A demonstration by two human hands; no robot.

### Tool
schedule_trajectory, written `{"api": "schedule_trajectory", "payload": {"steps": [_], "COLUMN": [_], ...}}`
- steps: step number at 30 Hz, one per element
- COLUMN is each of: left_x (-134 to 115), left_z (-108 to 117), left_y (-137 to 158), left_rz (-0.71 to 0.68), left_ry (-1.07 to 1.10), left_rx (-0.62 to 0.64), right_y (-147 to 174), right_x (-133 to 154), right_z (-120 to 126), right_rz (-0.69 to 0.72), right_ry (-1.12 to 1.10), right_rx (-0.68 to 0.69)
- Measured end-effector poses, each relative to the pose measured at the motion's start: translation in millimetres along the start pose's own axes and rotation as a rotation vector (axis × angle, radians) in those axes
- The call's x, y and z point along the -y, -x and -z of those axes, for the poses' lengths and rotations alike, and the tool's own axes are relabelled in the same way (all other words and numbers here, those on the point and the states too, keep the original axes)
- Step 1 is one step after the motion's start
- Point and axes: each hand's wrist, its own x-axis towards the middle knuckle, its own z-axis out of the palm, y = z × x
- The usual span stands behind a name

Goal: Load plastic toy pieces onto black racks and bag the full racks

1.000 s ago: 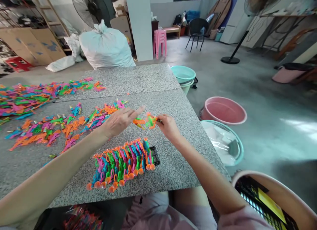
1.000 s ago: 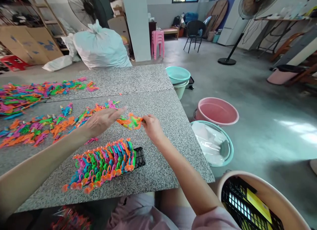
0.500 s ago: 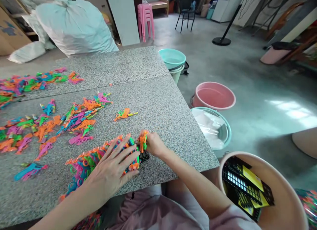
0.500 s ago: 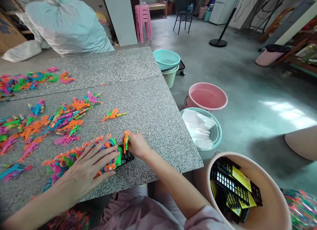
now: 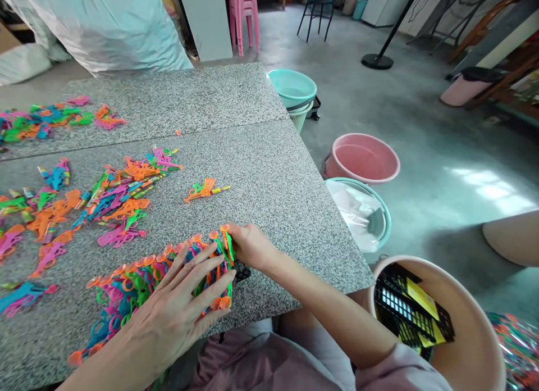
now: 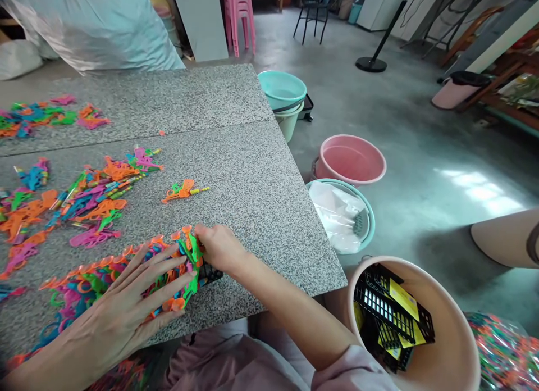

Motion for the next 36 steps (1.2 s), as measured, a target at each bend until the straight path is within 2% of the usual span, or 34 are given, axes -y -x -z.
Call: {"api": "schedule_trajectory", "payload": {"steps": [5,9,12,14,16,18,20,22,23,25,27,28,30,32,33,34,36], "left_x": [-5.4,-9.7,9.9,29.7,41.9,38.0,19.3,-3.5,-12.9,-23.7,-24.5,-22.6,-17.6,-14.7,-14.6,-15.4,-17.9], "left_z": [-6.9,-8.0,13.0,34.9,53.2,58.8,48.9,28.7,17.7,-0.8,-11.3,-13.5,-13.6,-10.7,-9.0,-7.5,-5.2], "left_y": [-1.8,-5.1,-1.2,6.6,14.9,19.2,18.0,13.2,10.9,8.4,9.7,11.1,13.5,13.6,12.8,11.6,9.3], "left_rz": [0.032,0.094,0.080,0.163,0.287,0.282,0.150,0.048,0.029,0.045,0.073,0.083,0.097,0.098,0.101,0.107,0.119], "left_ry": [0.062,0.094,0.164,0.204,0.149,0.039,-0.054,-0.132,-0.164,-0.190,-0.158,-0.129,-0.076,-0.049,-0.042,-0.037,-0.036], "left_rx": [-0.033,-0.103,-0.069,-0.105,-0.194,-0.224,-0.109,0.050,0.062,0.047,0.050,0.071,0.114,0.139,0.142,0.136,0.105], "right_y": [-8.5,0.7,-2.0,-19.3,-48.0,-81.2,-109.2,-123.9,-124.5,-111.1,-79.5,-58.1,-9.7,35.9,53.9,67.3,80.3], "right_x": [3.1,7.9,-2.2,-12.9,-18.6,-14.9,-4.7,3.6,4.4,-3.4,-20.1,-28.8,-40.5,-40.1,-35.7,-29.4,-14.6], "right_z": [0.0,-8.3,-4.0,6.1,16.3,20.5,17.6,12.0,10.0,9.8,12.2,12.7,8.4,-4.9,-14.2,-24.1,-41.9], "right_rz": [0.043,-0.002,0.037,0.083,0.055,-0.006,-0.021,-0.024,-0.037,-0.087,-0.149,-0.181,-0.245,-0.295,-0.313,-0.325,-0.332], "right_ry": [0.108,0.134,0.036,0.012,0.131,0.288,0.354,0.331,0.315,0.295,0.185,0.042,-0.386,-0.786,-0.886,-0.927,-0.860], "right_rx": [0.092,0.067,0.073,0.075,-0.006,-0.109,-0.137,-0.127,-0.125,-0.121,-0.093,-0.071,-0.044,-0.080,-0.120,-0.163,-0.209]}}
